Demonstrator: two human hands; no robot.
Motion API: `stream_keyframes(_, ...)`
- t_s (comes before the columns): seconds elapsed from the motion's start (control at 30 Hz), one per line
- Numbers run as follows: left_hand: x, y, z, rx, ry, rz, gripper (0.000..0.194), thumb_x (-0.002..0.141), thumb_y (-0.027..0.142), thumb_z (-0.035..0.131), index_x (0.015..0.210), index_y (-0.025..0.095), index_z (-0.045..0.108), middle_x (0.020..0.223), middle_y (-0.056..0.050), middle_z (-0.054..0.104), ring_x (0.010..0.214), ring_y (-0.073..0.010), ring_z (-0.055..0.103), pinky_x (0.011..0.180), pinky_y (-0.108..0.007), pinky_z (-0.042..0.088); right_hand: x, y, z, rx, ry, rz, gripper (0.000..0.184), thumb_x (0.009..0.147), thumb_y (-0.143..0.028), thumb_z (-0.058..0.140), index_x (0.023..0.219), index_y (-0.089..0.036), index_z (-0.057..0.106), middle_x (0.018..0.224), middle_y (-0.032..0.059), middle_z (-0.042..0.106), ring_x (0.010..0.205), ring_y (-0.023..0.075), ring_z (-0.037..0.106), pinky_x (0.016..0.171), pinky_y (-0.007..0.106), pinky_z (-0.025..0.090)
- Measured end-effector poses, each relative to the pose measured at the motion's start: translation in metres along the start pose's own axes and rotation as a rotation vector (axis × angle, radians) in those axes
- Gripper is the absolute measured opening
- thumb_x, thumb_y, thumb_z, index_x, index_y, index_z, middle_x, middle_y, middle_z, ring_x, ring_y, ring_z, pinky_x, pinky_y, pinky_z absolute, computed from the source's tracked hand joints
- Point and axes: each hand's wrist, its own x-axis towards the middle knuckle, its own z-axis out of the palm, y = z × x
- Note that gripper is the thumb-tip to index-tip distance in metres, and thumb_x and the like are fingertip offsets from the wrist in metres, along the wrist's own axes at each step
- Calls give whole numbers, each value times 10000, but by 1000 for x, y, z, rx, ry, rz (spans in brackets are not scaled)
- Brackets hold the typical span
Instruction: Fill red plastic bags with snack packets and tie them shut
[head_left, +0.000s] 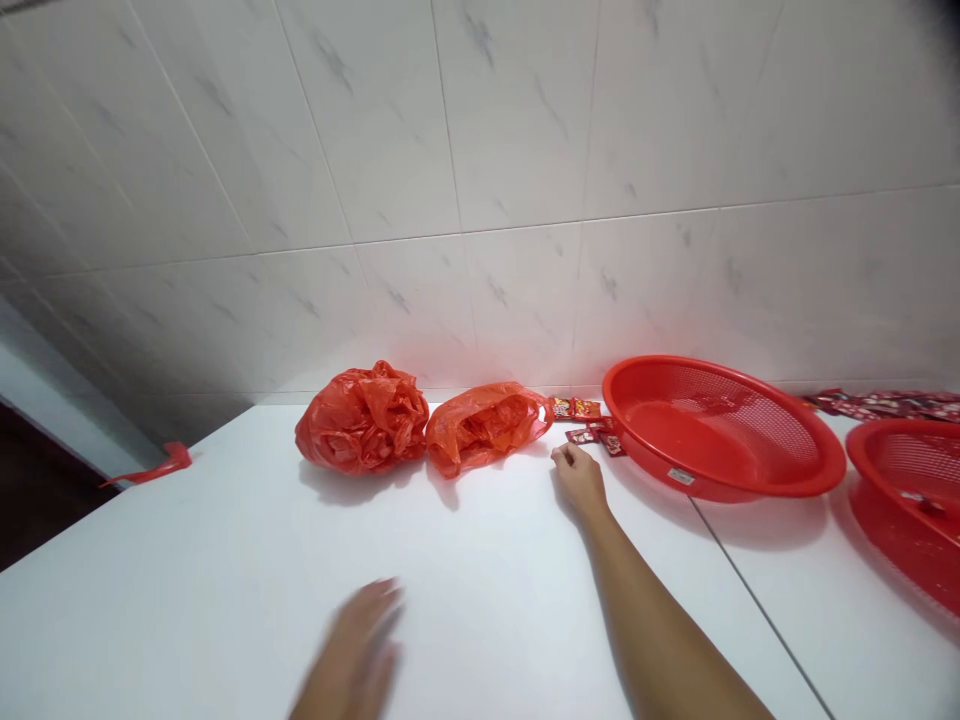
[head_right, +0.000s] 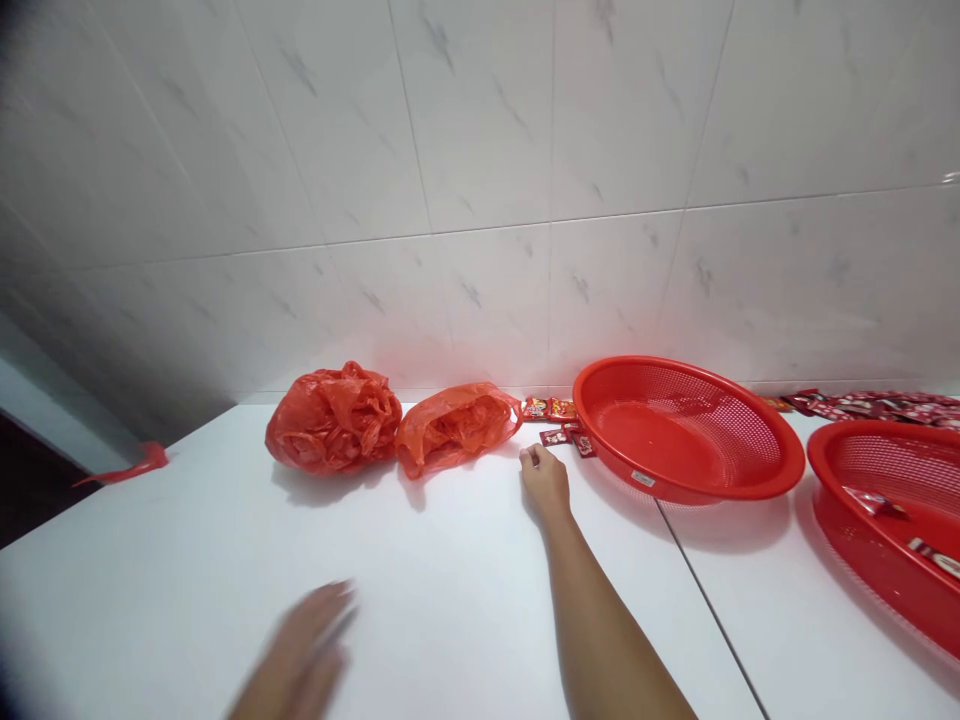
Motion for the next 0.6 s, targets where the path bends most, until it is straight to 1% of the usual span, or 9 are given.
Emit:
stream_keyframes(0.07, 23, 17, 12, 16, -174, 163, 639, 1003, 496, 557, 1622, 423, 411, 1652, -7, 485, 1458, -339, 543, 1181, -556, 509, -1, 1, -1, 33, 4, -4, 310, 904, -503, 502, 785, -243, 621, 755, 14, 685, 744, 222, 598, 699, 301, 385)
stream_keyframes(0.13, 64, 41, 35, 13, -285, 220, 697, 1019, 510, 537, 1663, 317, 354, 1749, -82, 285, 1537, -367, 431, 1221, -572, 442, -2, 2, -2, 58, 9, -8, 312, 904, -506, 504, 794, -242, 630, 764, 20, 688, 753, 227, 600, 704, 306, 390)
stream_keyframes(0.23, 135, 74, 74, -46, -210, 57, 690, 1032, 484, 499, 1642, 185, 381, 1793, -151, 59, 1550, -385, 401, 1216, -550, 437, -2, 1, -3, 77, 14, -21, 315, 904, -510, 509, 785, -242, 623, 765, 22, 681, 766, 233, 598, 715, 313, 393)
stream_keyframes(0.27, 156, 82, 85, -61, -151, -18, 665, 1041, 455, 479, 1634, 170, 383, 1797, -148, 12, 1530, -379, 432, 1217, -548, 428, -2, 0, -3, 80, 14, -27, 317, 905, -512, 510, 778, -242, 617, 762, 22, 676, 766, 233, 596, 718, 315, 394)
stream_keyframes(0.33, 192, 92, 101, -69, -71, -154, 626, 1037, 457, 473, 1587, 159, 449, 1799, -134, -28, 1480, -414, 473, 1176, -587, 440, -2, -2, -2, 88, 12, -40, 320, 910, -513, 513, 770, -240, 604, 762, 23, 667, 767, 232, 593, 726, 319, 402)
stream_keyframes(0.4, 216, 94, 111, -114, -26, -270, 568, 1026, 469, 481, 1494, 156, 550, 1800, -131, 1, 1434, -451, 490, 1106, -621, 465, -2, -4, -1, 104, -5, -62, 309, 916, -501, 516, 781, -236, 602, 773, 22, 665, 769, 225, 595, 735, 319, 417)
stream_keyframes(0.43, 223, 94, 114, -141, -8, -305, 541, 1013, 463, 505, 1443, 147, 592, 1794, -150, 69, 1424, -465, 483, 1094, -628, 458, -2, -5, 0, 116, -25, -78, 295, 918, -490, 520, 797, -235, 607, 787, 20, 668, 766, 217, 598, 737, 316, 428)
stream_keyframes(0.5, 232, 90, 119, -195, 13, -327, 497, 973, 425, 574, 1358, 119, 643, 1727, -217, 291, 1425, -476, 456, 1112, -632, 420, -4, -6, 4, 145, -91, -116, 260, 920, -463, 529, 874, -234, 642, 835, 14, 684, 744, 198, 606, 726, 306, 452)
stream_keyframes(0.6, 231, 85, 121, -277, 22, -281, 433, 906, 360, 652, 1240, 88, 698, 1469, -265, 597, 1393, -457, 472, 1147, -614, 371, -8, -8, 11, 186, -210, -167, 296, 920, -411, 549, 1126, -254, 692, 906, -1, 699, 681, 166, 618, 689, 293, 482)
